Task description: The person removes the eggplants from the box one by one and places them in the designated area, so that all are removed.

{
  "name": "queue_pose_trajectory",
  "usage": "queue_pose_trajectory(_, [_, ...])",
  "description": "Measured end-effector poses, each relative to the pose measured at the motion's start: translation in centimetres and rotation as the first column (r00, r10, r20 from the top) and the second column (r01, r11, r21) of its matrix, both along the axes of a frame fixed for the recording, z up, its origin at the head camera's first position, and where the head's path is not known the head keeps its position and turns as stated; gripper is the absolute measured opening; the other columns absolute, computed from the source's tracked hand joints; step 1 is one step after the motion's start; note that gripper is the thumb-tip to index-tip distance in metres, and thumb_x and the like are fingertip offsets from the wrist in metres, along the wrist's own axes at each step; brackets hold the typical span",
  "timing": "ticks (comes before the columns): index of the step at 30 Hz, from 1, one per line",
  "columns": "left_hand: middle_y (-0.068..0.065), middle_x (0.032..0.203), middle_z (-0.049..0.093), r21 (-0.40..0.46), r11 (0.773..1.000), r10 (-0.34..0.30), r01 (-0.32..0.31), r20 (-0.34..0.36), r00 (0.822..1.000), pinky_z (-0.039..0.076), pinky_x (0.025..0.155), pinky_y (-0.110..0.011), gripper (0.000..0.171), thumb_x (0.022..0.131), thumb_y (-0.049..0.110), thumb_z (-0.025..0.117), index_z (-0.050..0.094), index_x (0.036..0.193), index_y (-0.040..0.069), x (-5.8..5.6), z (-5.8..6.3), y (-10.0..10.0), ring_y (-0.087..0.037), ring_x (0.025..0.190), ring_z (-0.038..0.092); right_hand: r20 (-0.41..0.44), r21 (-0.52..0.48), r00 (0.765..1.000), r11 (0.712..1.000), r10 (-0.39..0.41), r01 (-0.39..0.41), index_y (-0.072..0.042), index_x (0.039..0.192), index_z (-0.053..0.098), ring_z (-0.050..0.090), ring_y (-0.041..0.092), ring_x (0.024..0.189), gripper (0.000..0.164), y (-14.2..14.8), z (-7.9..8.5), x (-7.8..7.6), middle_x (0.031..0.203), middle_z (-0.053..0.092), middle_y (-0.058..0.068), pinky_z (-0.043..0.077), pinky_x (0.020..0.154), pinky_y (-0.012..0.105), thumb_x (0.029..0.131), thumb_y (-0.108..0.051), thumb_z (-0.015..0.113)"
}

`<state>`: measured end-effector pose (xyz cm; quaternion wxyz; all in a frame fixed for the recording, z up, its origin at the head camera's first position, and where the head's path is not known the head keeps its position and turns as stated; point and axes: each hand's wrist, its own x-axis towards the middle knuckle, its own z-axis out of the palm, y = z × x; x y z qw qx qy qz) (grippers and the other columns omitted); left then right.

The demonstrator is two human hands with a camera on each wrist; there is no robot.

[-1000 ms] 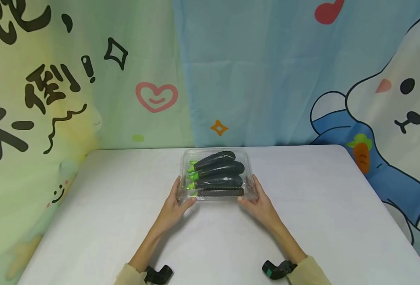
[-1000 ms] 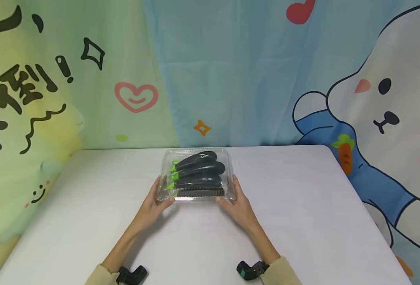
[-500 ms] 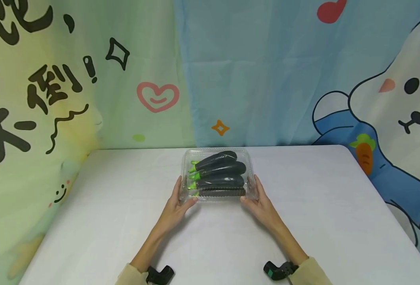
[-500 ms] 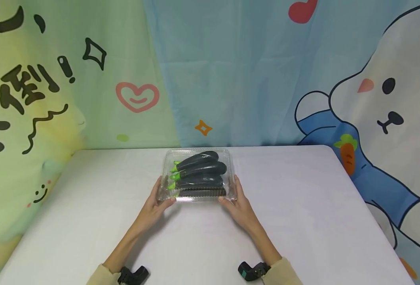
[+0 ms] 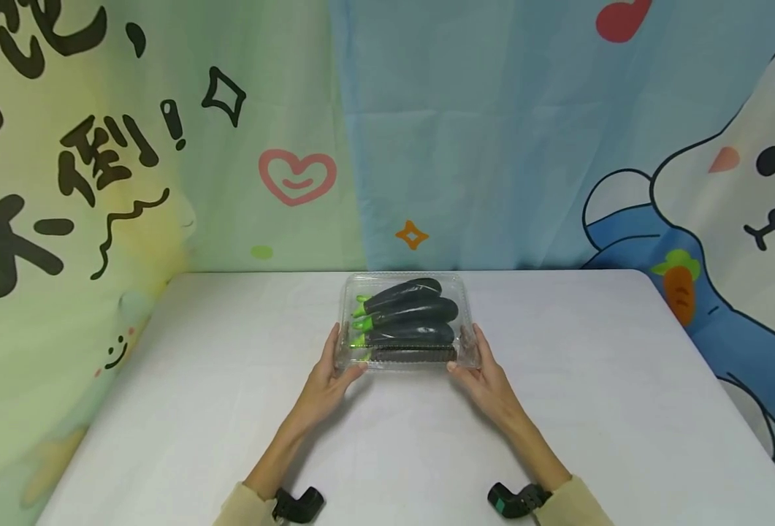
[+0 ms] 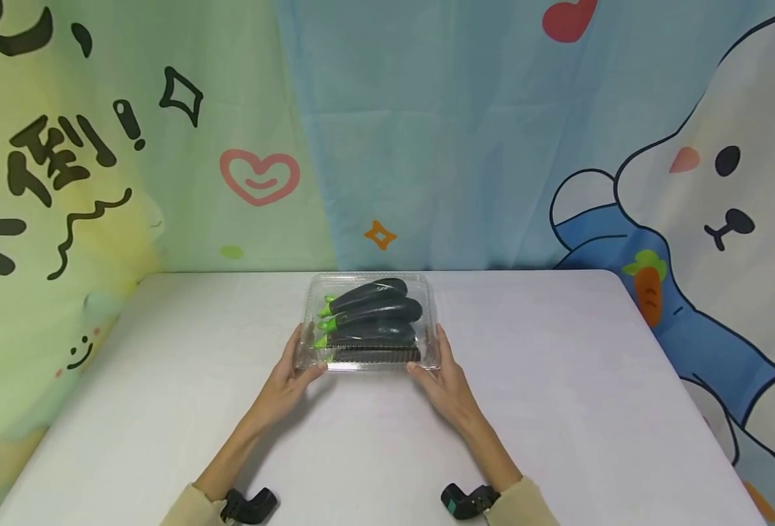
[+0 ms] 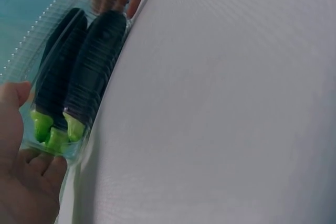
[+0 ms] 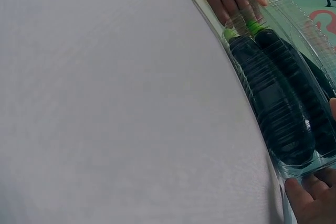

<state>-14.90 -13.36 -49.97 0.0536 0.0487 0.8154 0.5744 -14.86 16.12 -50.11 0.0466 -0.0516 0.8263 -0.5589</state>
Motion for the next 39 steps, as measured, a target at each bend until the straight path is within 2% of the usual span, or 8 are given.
queue_pose_trajectory(8, [-0.012, 0.163, 0.014, -0.011, 1.0, -0.025, 0.025, -0.009, 1.0, 0.034, 0.112, -0.057, 0.09, 0.093, 0.037, 0.063, 0.003, 0.158, 0.018, 0.0, 0.1, -0.1, -0.04, 0.142, 0.034, -0.01, 0.025, 1.0, 1.0, 0.013, -0.012, -0.01, 0.157, 0.002, 0.033, 0.045, 0.14, 0.083, 0.1, -0.2, 0.0, 0.157, 0.02, 0.029, 0.034, 0.112, 0.056, 0.097, -0.033, 0.055])
queue_pose_trajectory(13, [-0.015, 0.163, 0.014, -0.017, 0.999, -0.041, 0.04, -0.02, 0.999, 0.034, 0.112, -0.056, 0.088, 0.095, 0.036, 0.061, 0.002, 0.158, 0.016, 0.0, 0.2, -0.3, -0.041, 0.14, 0.036, -0.006, 0.051, 1.0, 0.999, -0.005, 0.005, -0.01, 0.157, 0.004, 0.047, 0.047, 0.13, 0.082, 0.0, -0.1, 0.0, 0.153, 0.031, 0.031, 0.037, 0.108, 0.06, 0.097, -0.035, 0.054])
queue_pose_trajectory(18, [-0.021, 0.158, 0.027, -0.014, 0.999, -0.047, 0.047, -0.03, 0.998, 0.051, 0.097, -0.046, 0.084, 0.096, 0.033, 0.059, 0.003, 0.158, 0.019, -0.1, 0.2, -0.3, -0.035, 0.119, 0.06, -0.01, 0.104, 0.998, 0.993, -0.056, 0.056, -0.01, 0.157, 0.007, 0.06, 0.046, 0.116, 0.08, -0.3, 0.4, 0.2, 0.143, 0.044, 0.032, 0.039, 0.104, 0.063, 0.096, -0.036, 0.053])
queue_pose_trajectory(20, [-0.023, 0.151, 0.039, -0.015, 0.999, -0.046, 0.046, -0.026, 0.999, 0.054, 0.089, -0.039, 0.084, 0.096, 0.032, 0.058, 0.003, 0.158, 0.02, -0.1, 0.1, -0.4, -0.028, 0.107, 0.066, -0.014, 0.116, 0.997, 0.99, -0.074, 0.075, -0.011, 0.157, 0.008, 0.06, 0.046, 0.116, 0.08, -0.5, 0.4, 0.3, 0.141, 0.047, 0.033, 0.039, 0.104, 0.063, 0.096, -0.036, 0.053])
queue_pose_trajectory(23, [-0.021, 0.148, 0.045, -0.011, 0.999, -0.039, 0.039, -0.02, 0.999, 0.051, 0.083, -0.033, 0.083, 0.097, 0.032, 0.058, 0.003, 0.158, 0.021, 0.1, 0.0, -0.3, -0.022, 0.094, 0.066, -0.02, 0.135, 0.995, 0.986, -0.098, 0.1, -0.011, 0.157, 0.01, 0.061, 0.044, 0.115, 0.078, -0.7, 0.3, 0.4, 0.135, 0.053, 0.032, 0.04, 0.103, 0.06, 0.096, -0.036, 0.053])
queue_pose_trajectory(27, [-0.016, 0.16, 0.025, 0.007, 0.999, -0.036, 0.036, -0.001, 0.999, 0.05, 0.096, -0.042, 0.082, 0.097, 0.035, 0.057, 0.001, 0.157, 0.025, 0.3, 0.0, -0.2, -0.029, 0.11, 0.064, -0.035, 0.135, 0.993, 0.984, -0.113, 0.117, -0.01, 0.156, 0.013, 0.062, 0.043, 0.113, 0.077, -0.9, 0.4, 0.5, 0.136, 0.052, 0.033, 0.042, 0.102, 0.058, 0.097, -0.036, 0.053])
queue_pose_trajectory(30, [-0.015, 0.162, 0.015, 0.014, 0.999, -0.036, 0.036, 0.011, 0.999, 0.044, 0.106, -0.05, 0.081, 0.098, 0.038, 0.055, 0.001, 0.157, 0.026, 0.4, 0.0, -0.1, -0.038, 0.125, 0.056, -0.048, 0.118, 0.992, 0.986, -0.112, 0.117, -0.007, 0.156, 0.014, 0.059, 0.045, 0.118, 0.076, -0.9, 0.6, 0.6, 0.141, 0.046, 0.033, 0.042, 0.104, 0.059, 0.097, -0.035, 0.053])
queue_pose_trajectory(39, [-0.014, 0.163, 0.01, -0.015, 0.999, -0.031, 0.031, 0.015, 0.999, 0.034, 0.113, -0.052, 0.079, 0.099, 0.039, 0.051, 0.001, 0.158, 0.023, 0.5, 0.3, 0.0, -0.041, 0.138, 0.039, -0.035, 0.088, 0.991, 0.987, -0.13, 0.133, -0.007, 0.156, 0.015, 0.056, 0.043, 0.122, 0.074, -1.0, 0.6, 0.7, 0.145, 0.042, 0.031, 0.045, 0.103, 0.056, 0.097, -0.033, 0.053])
